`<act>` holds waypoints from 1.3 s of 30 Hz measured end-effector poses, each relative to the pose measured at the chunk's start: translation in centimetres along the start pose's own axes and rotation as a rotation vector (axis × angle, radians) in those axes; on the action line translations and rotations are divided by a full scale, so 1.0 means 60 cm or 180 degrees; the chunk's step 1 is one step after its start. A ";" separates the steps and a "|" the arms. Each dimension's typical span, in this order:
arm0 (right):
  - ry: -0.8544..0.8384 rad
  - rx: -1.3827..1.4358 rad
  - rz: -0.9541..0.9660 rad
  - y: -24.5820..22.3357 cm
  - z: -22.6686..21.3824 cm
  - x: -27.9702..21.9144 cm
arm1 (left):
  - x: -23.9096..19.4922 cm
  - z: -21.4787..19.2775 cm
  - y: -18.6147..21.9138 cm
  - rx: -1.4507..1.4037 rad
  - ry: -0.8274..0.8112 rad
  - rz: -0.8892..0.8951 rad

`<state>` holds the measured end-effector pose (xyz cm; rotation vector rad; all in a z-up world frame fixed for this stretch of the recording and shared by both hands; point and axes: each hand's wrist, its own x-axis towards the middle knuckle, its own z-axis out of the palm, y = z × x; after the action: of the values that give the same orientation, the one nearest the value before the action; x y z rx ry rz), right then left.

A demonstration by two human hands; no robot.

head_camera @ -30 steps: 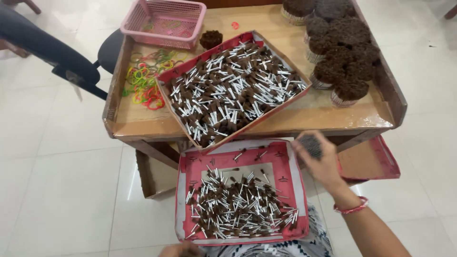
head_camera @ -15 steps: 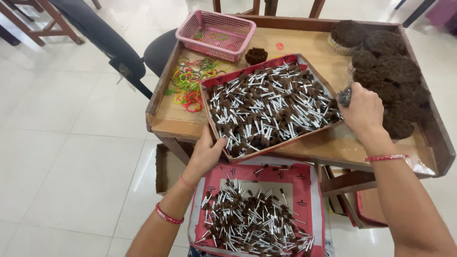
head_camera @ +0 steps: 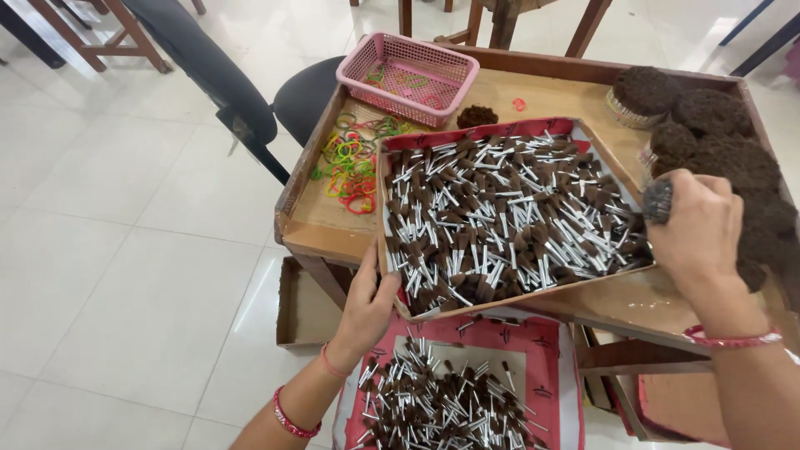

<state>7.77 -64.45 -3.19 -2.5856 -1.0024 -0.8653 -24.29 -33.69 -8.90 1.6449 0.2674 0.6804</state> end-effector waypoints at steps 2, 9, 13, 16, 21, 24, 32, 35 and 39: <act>-0.0096 -0.0055 0.0033 0.001 -0.006 0.033 | 0.019 -0.011 0.002 -0.0249 0.0042 -0.0062; -0.0175 -0.0039 0.0228 -0.027 0.011 0.214 | 0.142 -0.065 0.046 -0.0400 0.0342 -0.0254; -0.0034 0.0196 0.0285 -0.105 0.066 0.351 | 0.286 -0.132 0.014 -0.0718 0.0393 0.0264; 0.0151 0.0417 0.0292 -0.147 0.153 0.430 | 0.386 -0.194 -0.026 -0.0501 0.0550 0.0274; 0.0484 0.0581 0.0154 -0.197 0.305 0.501 | 0.484 -0.262 -0.087 -0.0030 0.0687 0.0067; 0.0162 0.0694 0.0348 -0.204 0.349 0.497 | 0.511 -0.264 -0.131 0.0100 0.0804 -0.0324; 0.0068 0.1437 0.0744 -0.157 0.349 0.449 | 0.500 -0.256 -0.098 0.2727 0.1023 -0.0217; 0.0310 0.1945 0.0741 -0.138 0.308 0.414 | 0.435 -0.176 0.017 0.3540 0.1356 0.0934; -0.0042 0.4035 0.1271 -0.137 0.217 0.345 | 0.372 -0.020 0.063 0.2987 0.0330 0.1831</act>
<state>20.20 -41.95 -1.02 -1.5616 -0.6338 -0.0092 -7.95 -21.53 0.99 2.6349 0.1928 1.1817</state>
